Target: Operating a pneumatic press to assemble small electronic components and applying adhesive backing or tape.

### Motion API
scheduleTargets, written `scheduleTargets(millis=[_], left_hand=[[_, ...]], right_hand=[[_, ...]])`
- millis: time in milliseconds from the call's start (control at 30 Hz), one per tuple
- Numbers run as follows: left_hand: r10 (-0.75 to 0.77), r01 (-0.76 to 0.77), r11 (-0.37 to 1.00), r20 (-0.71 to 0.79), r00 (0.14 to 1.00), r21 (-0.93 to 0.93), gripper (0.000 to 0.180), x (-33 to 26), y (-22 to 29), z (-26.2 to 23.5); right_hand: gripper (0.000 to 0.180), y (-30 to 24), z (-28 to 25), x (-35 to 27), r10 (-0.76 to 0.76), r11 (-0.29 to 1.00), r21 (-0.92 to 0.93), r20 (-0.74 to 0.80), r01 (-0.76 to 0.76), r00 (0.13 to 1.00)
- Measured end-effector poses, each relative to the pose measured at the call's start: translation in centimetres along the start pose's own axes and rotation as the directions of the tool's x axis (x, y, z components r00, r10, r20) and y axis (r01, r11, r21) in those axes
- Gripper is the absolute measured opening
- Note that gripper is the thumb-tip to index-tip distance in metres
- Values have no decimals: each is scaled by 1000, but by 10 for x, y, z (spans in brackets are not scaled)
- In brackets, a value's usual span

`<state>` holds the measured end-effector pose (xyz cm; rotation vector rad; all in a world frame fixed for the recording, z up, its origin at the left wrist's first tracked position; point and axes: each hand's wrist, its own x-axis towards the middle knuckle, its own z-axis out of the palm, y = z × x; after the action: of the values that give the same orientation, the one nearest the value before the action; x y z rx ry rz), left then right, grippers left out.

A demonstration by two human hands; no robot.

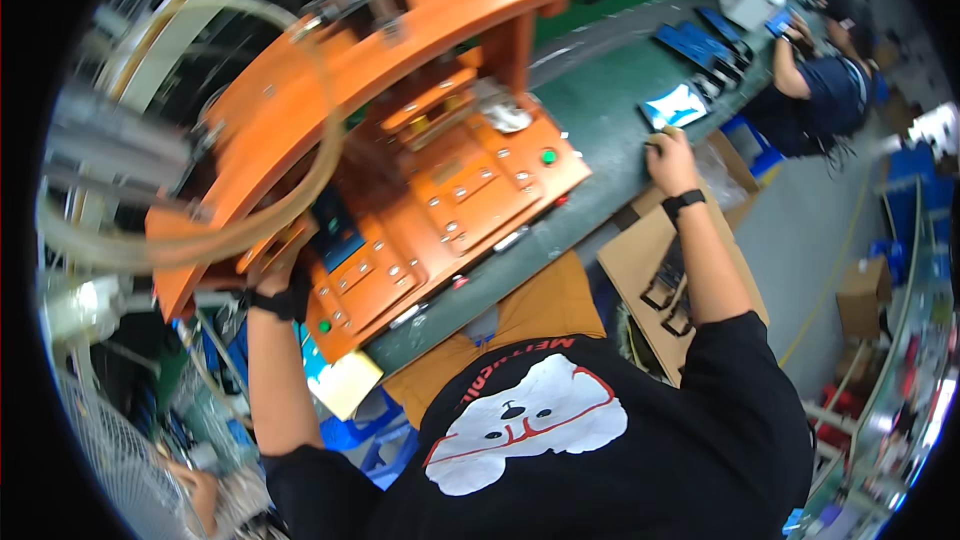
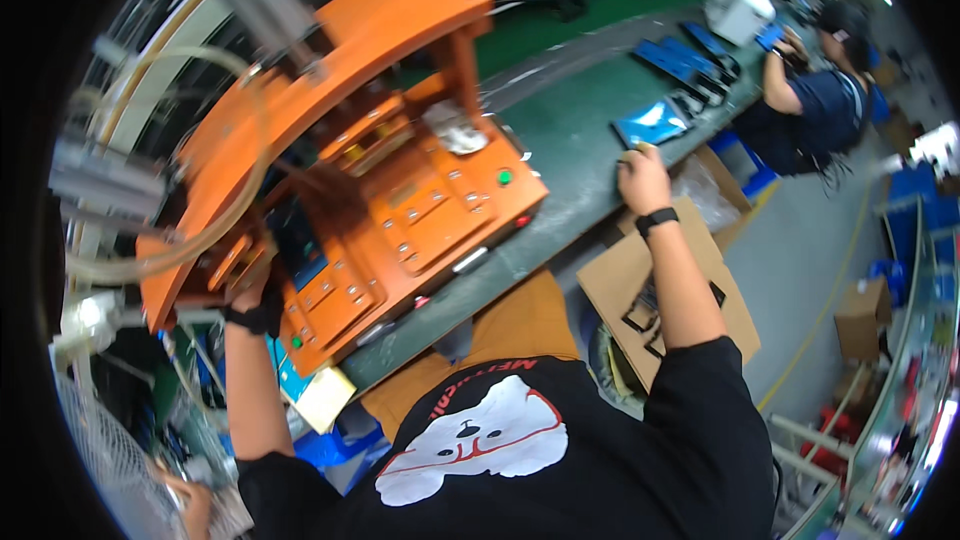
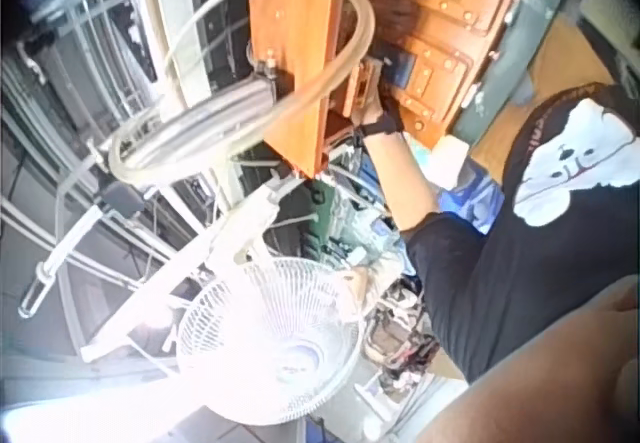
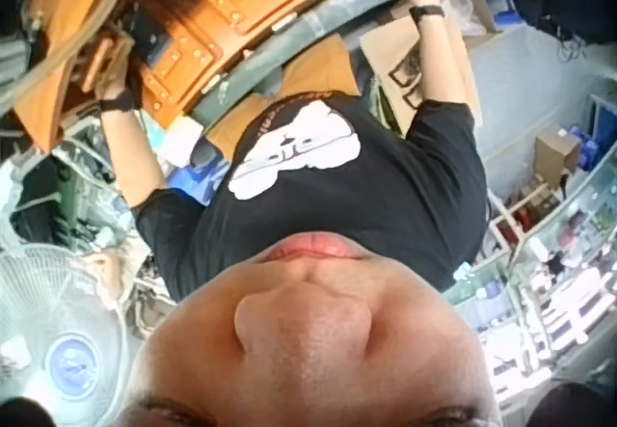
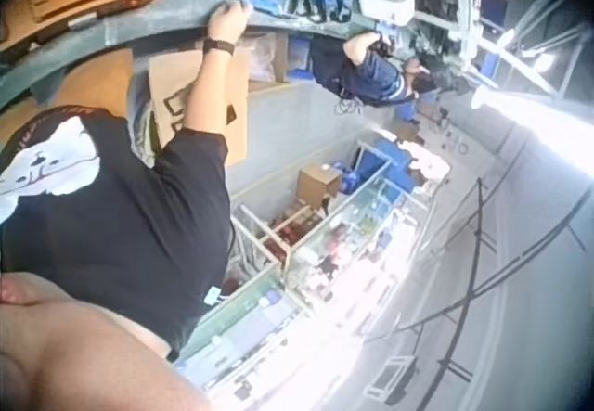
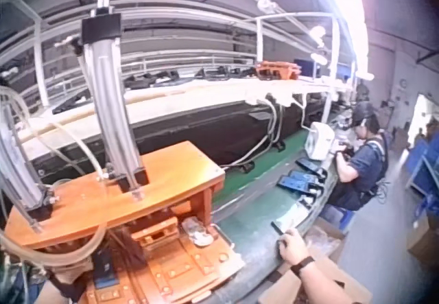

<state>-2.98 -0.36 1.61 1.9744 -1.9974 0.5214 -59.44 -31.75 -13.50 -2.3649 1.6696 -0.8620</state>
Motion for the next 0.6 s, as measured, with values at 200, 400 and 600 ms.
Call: scheduleTargets(millis=[200,400,600], left_hand=[[88,-88,996,-32,996,-11,51,17,6,0],[-66,56,972,39,997,227,53,49,14,-1],[-194,170,905,23,981,390,55,42,22,-13]], right_hand=[[38,-10,-24,12,-312,931,255,189,261,931],[60,67,-89,65,62,807,-590,126,25,990],[18,101,-61,93,-156,978,-98,230,183,961]])
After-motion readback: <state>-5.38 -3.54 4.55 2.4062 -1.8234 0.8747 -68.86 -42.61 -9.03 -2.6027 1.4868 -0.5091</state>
